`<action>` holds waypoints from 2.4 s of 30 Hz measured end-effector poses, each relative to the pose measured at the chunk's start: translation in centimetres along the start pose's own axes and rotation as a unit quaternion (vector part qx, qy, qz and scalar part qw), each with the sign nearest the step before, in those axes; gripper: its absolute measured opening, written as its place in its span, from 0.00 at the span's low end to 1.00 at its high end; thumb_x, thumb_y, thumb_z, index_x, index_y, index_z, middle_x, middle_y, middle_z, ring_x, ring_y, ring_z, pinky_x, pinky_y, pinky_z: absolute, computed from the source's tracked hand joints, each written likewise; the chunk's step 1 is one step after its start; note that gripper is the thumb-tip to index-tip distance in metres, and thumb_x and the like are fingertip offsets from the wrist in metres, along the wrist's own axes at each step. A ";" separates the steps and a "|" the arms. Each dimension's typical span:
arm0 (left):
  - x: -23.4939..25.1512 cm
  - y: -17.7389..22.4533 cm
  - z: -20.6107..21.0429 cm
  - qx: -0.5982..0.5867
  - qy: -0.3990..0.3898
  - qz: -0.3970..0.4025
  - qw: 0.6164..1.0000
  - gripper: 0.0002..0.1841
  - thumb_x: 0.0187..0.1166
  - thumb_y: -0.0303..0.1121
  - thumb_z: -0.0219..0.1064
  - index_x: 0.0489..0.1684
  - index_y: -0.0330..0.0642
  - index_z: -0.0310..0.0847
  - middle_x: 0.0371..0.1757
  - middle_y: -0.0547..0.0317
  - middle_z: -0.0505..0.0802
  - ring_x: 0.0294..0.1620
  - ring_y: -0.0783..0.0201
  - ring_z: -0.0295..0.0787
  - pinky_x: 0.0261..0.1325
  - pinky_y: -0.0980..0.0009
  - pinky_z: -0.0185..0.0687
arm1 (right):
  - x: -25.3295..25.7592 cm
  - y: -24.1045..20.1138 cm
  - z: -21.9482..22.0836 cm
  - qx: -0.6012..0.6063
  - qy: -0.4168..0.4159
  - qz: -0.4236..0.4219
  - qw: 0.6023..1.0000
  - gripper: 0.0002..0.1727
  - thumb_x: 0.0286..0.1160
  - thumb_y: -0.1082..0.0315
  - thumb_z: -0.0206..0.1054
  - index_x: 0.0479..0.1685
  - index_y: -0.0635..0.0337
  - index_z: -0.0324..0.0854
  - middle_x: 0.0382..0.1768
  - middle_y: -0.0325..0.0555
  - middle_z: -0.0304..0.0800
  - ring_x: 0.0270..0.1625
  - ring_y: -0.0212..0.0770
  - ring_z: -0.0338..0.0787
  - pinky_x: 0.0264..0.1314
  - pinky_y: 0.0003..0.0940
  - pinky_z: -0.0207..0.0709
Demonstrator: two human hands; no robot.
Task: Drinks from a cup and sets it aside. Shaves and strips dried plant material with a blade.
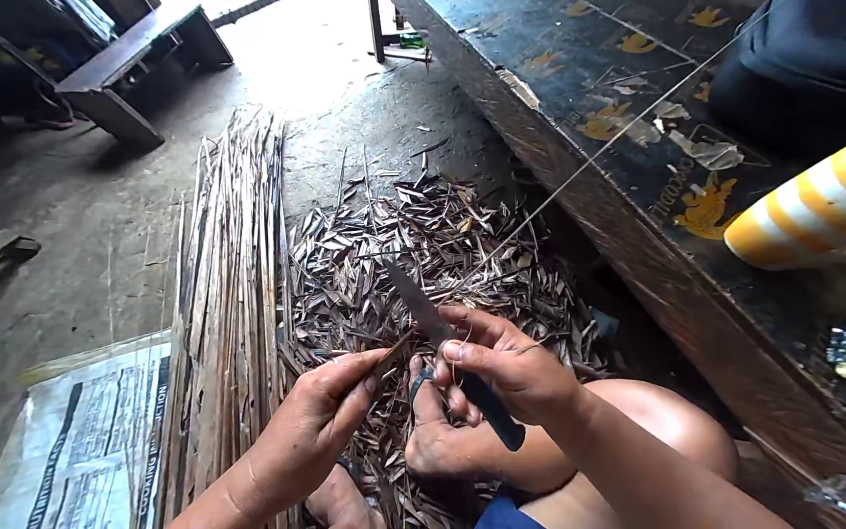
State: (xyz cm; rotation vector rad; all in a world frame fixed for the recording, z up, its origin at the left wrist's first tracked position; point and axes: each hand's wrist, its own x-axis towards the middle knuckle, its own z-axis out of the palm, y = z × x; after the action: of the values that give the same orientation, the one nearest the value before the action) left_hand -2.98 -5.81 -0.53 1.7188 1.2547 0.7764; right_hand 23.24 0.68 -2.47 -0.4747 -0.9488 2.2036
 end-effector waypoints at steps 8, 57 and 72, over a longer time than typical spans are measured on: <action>-0.5 -0.7 -0.9 0.024 0.001 0.003 1.000 0.18 0.90 0.40 0.53 0.66 0.51 0.87 0.42 0.69 0.92 0.34 0.76 0.87 0.38 0.78 0.87 | -0.2 -2.7 -1.5 0.005 0.043 -0.033 0.999 0.20 0.93 0.68 0.48 0.78 0.60 0.68 0.30 0.47 0.90 0.18 0.29 0.82 0.19 0.21 0.78; -1.1 -1.9 -2.0 0.028 0.002 0.027 0.999 0.19 0.90 0.44 0.54 0.67 0.54 0.87 0.39 0.69 0.92 0.30 0.79 0.83 0.34 0.81 0.82 | -0.8 -5.1 -3.1 -0.035 0.120 -0.076 0.989 0.24 0.92 0.69 0.49 0.84 0.56 0.62 0.24 0.43 0.84 0.14 0.29 0.78 0.14 0.20 0.74; -1.6 -2.4 -4.1 0.102 -0.024 0.028 0.994 0.18 0.89 0.35 0.55 0.67 0.42 0.86 0.44 0.56 0.93 0.39 0.72 0.87 0.46 0.73 0.85 | -1.8 -7.4 -4.8 -0.011 0.155 -0.130 0.979 0.22 0.92 0.69 0.46 0.82 0.55 0.65 0.25 0.44 0.83 0.14 0.28 0.78 0.14 0.19 0.74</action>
State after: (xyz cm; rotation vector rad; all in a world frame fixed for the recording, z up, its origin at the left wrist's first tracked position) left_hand -7.98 -5.89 -0.87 1.9326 1.2945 0.6525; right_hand 30.46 5.53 -0.06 -0.6451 -0.8167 1.8207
